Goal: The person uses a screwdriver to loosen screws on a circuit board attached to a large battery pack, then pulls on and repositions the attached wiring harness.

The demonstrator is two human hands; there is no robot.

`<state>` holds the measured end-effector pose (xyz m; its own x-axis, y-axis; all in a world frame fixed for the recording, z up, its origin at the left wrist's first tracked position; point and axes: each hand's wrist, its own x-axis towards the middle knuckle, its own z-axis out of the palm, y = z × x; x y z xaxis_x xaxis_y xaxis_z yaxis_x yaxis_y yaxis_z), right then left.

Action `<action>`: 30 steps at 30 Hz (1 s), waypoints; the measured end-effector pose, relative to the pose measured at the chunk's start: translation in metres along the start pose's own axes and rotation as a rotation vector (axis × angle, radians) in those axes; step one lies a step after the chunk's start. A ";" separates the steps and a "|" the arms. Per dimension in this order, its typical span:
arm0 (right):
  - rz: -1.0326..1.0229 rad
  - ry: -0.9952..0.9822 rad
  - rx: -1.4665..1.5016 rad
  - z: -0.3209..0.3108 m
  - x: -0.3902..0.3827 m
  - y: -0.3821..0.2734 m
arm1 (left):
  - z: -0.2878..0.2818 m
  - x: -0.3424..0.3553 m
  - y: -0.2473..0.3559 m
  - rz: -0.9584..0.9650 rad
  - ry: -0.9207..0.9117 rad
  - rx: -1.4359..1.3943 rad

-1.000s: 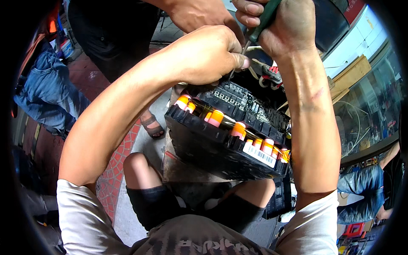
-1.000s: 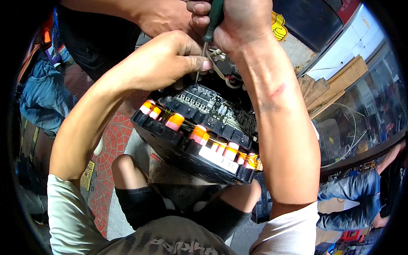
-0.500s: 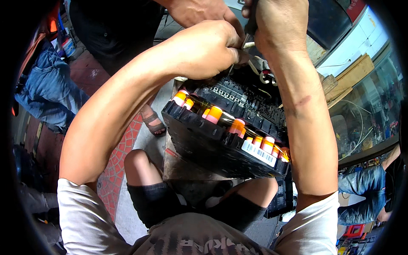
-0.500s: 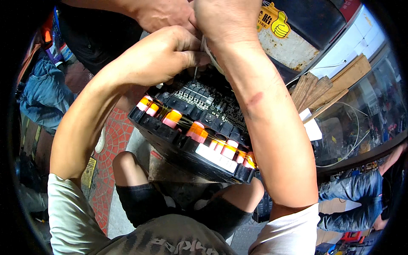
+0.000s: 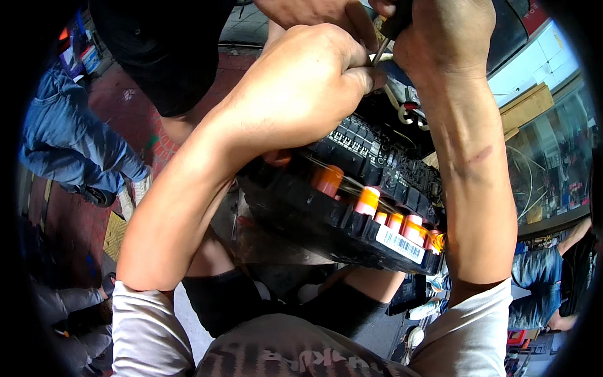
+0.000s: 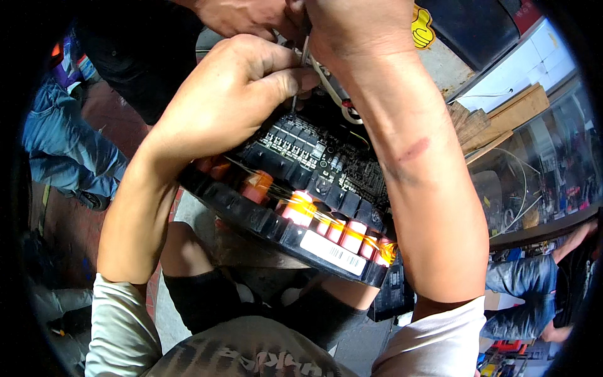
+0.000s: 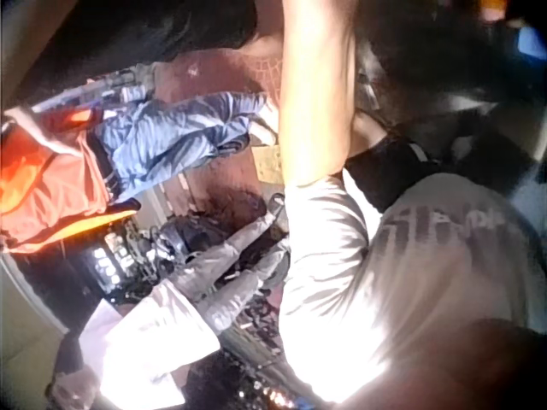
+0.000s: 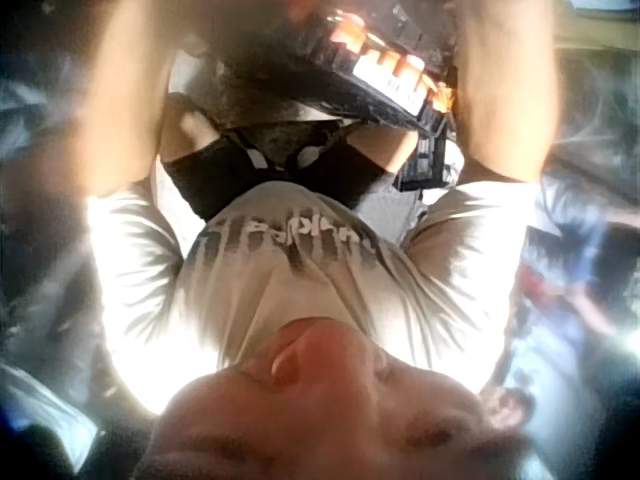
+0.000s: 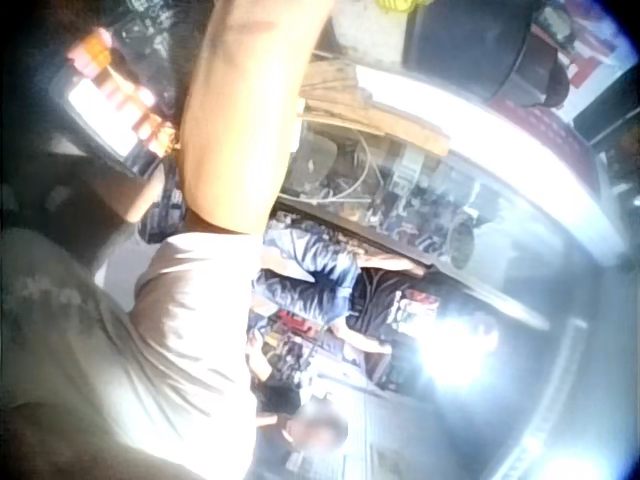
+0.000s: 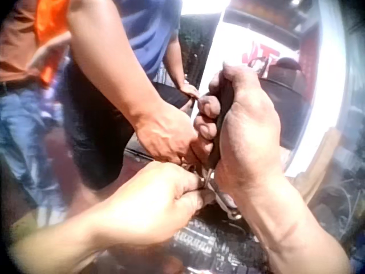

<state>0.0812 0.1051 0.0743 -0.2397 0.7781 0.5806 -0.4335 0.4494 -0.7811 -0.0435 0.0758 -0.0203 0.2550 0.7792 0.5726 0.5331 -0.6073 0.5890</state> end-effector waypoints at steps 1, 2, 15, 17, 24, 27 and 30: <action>-0.019 0.008 -0.013 0.001 -0.001 0.001 | -0.001 0.000 0.000 0.021 0.000 0.039; -0.040 0.016 -0.027 0.003 -0.002 0.001 | -0.002 0.000 0.001 0.041 0.000 0.078; 0.176 -0.377 0.240 -0.032 0.026 0.000 | 0.000 0.002 0.006 0.044 0.017 0.109; 0.175 -0.515 0.295 -0.037 0.032 0.005 | 0.000 0.001 0.006 0.035 0.022 0.142; 0.318 -0.055 0.167 -0.004 0.016 -0.021 | 0.000 -0.001 0.003 0.110 0.095 0.106; 0.332 -0.394 0.341 -0.029 0.031 -0.011 | 0.000 -0.001 0.007 0.081 0.073 0.080; 0.211 -0.286 0.233 -0.036 0.031 -0.005 | 0.000 0.000 0.007 0.051 0.045 0.126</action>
<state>0.1074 0.1429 0.0882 -0.5611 0.6748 0.4794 -0.5261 0.1563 -0.8359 -0.0398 0.0716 -0.0161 0.2490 0.7386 0.6265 0.6186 -0.6190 0.4839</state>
